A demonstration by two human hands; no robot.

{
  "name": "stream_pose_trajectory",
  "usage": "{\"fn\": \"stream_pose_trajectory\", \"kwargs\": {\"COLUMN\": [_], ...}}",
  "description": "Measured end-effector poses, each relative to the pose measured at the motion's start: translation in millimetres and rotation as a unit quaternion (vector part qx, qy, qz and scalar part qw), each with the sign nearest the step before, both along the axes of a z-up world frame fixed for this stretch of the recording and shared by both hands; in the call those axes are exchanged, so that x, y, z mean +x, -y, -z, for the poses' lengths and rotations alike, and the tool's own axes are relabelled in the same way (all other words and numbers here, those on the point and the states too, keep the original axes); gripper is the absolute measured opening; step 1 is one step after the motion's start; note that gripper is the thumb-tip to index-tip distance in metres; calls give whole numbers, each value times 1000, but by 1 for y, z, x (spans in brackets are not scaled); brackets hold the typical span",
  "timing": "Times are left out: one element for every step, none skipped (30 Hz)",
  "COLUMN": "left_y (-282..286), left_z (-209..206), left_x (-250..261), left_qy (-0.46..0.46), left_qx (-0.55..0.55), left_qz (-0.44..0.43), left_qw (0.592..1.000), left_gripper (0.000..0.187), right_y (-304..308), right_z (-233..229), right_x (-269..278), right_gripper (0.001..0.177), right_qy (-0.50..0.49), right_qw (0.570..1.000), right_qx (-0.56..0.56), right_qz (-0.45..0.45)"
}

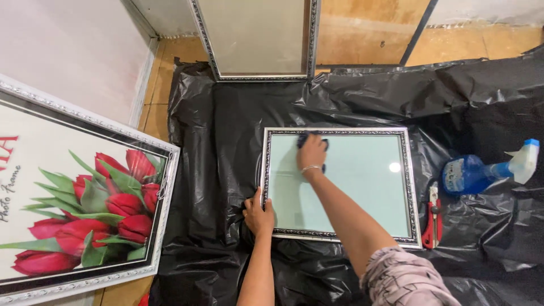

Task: Cleaning a framed mirror using a cloth

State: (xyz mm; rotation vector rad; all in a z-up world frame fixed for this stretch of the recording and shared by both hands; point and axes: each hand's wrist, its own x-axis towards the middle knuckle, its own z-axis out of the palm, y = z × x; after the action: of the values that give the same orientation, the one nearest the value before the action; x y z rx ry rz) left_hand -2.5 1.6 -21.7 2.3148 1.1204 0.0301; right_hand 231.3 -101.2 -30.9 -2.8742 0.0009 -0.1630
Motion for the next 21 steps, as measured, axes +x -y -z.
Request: {"fn": "stream_pose_trajectory", "kwargs": {"left_y": [0,0,0,0,1,2,-2,-3,-4,-4,-4,-4,-2,-2,-2,-1,-1,-1,-1,-1,-2], "left_z": [-1,-2,-4,-4,-5,-6,0,5,11,11,10,10,10,10,9,5,1,-4,-5,-5,-6], "left_x": [1,2,3,2,2,2,2,2,1,2,3,0,0,0,1,1,0,1,0,0,0], "left_qy": [0,-4,-7,-8,21,50,49,31,12,15,10,3,4,5,6,7,2,-3,-2,-3,-4], "left_qx": [0,-12,-25,-24,-27,-29,-29,-11,8,6,9,12,11,18,25,26,19,12,13,13,13], "left_qz": [-2,-7,-12,-13,-22,-30,-30,-16,-2,-1,-1,-1,-1,1,3,4,6,8,10,10,10], "left_qw": [1000,1000,1000,1000,999,998,998,999,1000,1000,1000,1000,1000,1000,1000,1000,1000,1000,1000,1000,1000], "left_gripper": [53,54,54,54,51,49,49,52,56,56,55,54,54,54,55,55,54,53,53,54,54], "right_y": [-14,-28,-41,-48,-56,-62,-60,-54,-49,-39,-30,-20,-9,0,10,23,35,48,66,84,102], "right_z": [-8,-16,-25,-28,-31,-35,-36,-36,-36,-37,-38,-39,-37,-35,-33,-33,-32,-32,-29,-26,-24], "right_x": [-7,-14,-22,-26,-30,-34,-34,-35,-37,-38,-39,-43,-43,-42,-42,-40,-39,-37,-36,-33,-30], "right_gripper": [38,48,57,57,62,71,71,66,62,62,53,45,45,38,30,30,28,26,26,27,29], "right_qy": [0,-32,-64,-65,-100,-134,-134,-119,-104,-102,-57,-13,-13,12,37,38,60,82,82,79,75], "right_qw": [1000,998,993,993,982,967,967,966,963,963,962,958,958,954,950,950,951,951,952,956,961], "right_qx": [0,-5,-11,-10,-22,-35,-34,-48,-62,-64,-67,-70,-71,-82,-92,-92,-88,-85,-85,-85,-86], "right_qz": [-2,-51,-101,-102,-158,-212,-212,-226,-241,-239,-258,-277,-276,-287,-298,-296,-291,-285,-284,-268,-253]}}
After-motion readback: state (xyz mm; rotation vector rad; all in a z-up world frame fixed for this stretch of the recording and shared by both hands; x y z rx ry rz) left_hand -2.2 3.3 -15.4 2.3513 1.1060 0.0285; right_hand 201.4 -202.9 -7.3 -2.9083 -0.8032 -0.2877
